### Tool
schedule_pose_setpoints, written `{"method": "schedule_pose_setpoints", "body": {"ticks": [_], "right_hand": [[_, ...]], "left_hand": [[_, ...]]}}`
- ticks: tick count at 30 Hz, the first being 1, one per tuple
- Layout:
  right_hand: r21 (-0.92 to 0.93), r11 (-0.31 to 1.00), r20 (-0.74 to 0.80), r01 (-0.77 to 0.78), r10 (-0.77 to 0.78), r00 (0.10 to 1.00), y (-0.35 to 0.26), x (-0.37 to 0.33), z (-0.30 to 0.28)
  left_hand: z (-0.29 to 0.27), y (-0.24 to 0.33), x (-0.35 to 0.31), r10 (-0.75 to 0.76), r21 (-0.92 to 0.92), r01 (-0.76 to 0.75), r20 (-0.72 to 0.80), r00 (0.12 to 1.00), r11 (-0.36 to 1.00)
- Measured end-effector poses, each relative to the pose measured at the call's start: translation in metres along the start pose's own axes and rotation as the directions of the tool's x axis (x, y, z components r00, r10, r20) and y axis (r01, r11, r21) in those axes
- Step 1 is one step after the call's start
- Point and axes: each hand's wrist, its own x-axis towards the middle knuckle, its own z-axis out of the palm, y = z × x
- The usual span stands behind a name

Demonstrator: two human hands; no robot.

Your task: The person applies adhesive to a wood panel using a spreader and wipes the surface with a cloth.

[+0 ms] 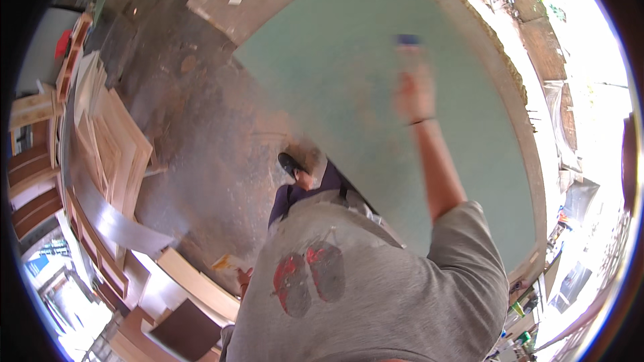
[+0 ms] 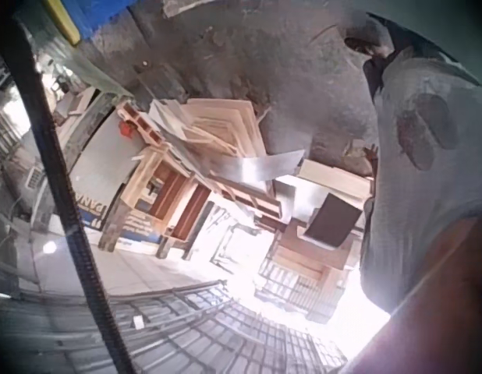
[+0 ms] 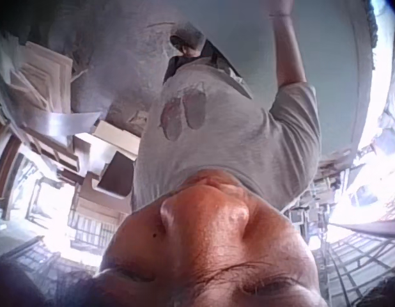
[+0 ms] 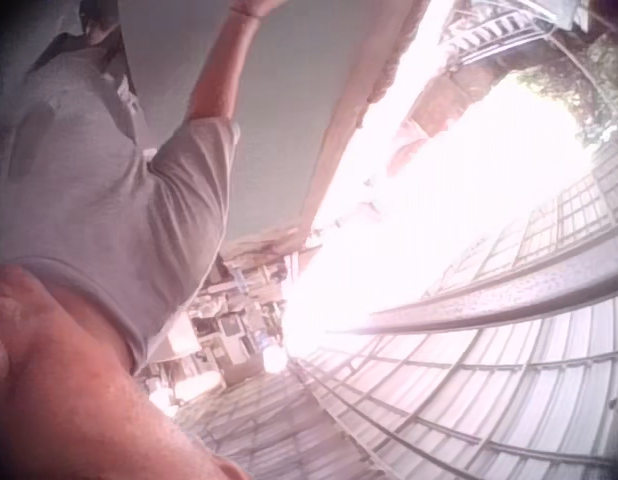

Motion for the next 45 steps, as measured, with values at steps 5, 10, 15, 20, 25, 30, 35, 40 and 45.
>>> {"method": "schedule_pose_setpoints", "body": {"ticks": [5,10,15,20,25,30,35,40,45], "right_hand": [[-0.652,0.330,-0.244,-0.683,0.762,0.601,0.097,-0.091,-0.045],[-0.218,0.964,0.642,0.154,0.023,0.766,-0.182,-0.109,0.132],[0.143,0.871,0.453,0.470,-0.479,0.751,-0.223,-0.115,0.108],[-0.333,0.749,-0.185,-0.572,0.543,0.819,-0.029,-0.155,-0.007],[-0.585,0.461,-0.243,-0.667,0.685,0.687,-0.091,-0.130,0.038],[0.191,0.982,0.574,0.015,-0.124,0.809,-0.286,-0.080,0.163],[-0.077,0.970,0.027,-0.230,0.233,0.972,-0.203,-0.087,0.070],[-0.394,0.416,-0.532,-0.819,0.624,0.573,0.008,-0.265,-0.068],[-0.231,-0.097,-0.699,-0.968,0.709,0.096,0.024,-0.383,-0.087]], "left_hand": [[0.012,-0.014,0.019,-0.071,0.136,0.056,0.106,0.992,0.989],[0.067,0.114,0.030,0.060,0.269,-0.110,0.187,0.981,0.957],[0.091,0.202,0.042,0.339,0.166,-0.376,0.216,0.916,0.912],[0.057,0.152,0.094,0.140,0.088,-0.163,0.221,0.965,0.983],[0.013,0.087,0.125,-0.036,0.245,-0.033,0.273,0.961,0.969],[0.015,0.120,0.152,-0.003,0.344,-0.134,0.370,0.929,0.929],[0.096,0.222,0.073,0.283,0.074,-0.326,0.345,0.895,0.942],[0.107,0.241,0.097,0.255,0.194,-0.390,0.491,0.833,0.900],[0.098,0.226,0.084,0.151,0.272,-0.275,0.402,0.903,0.922]]}}
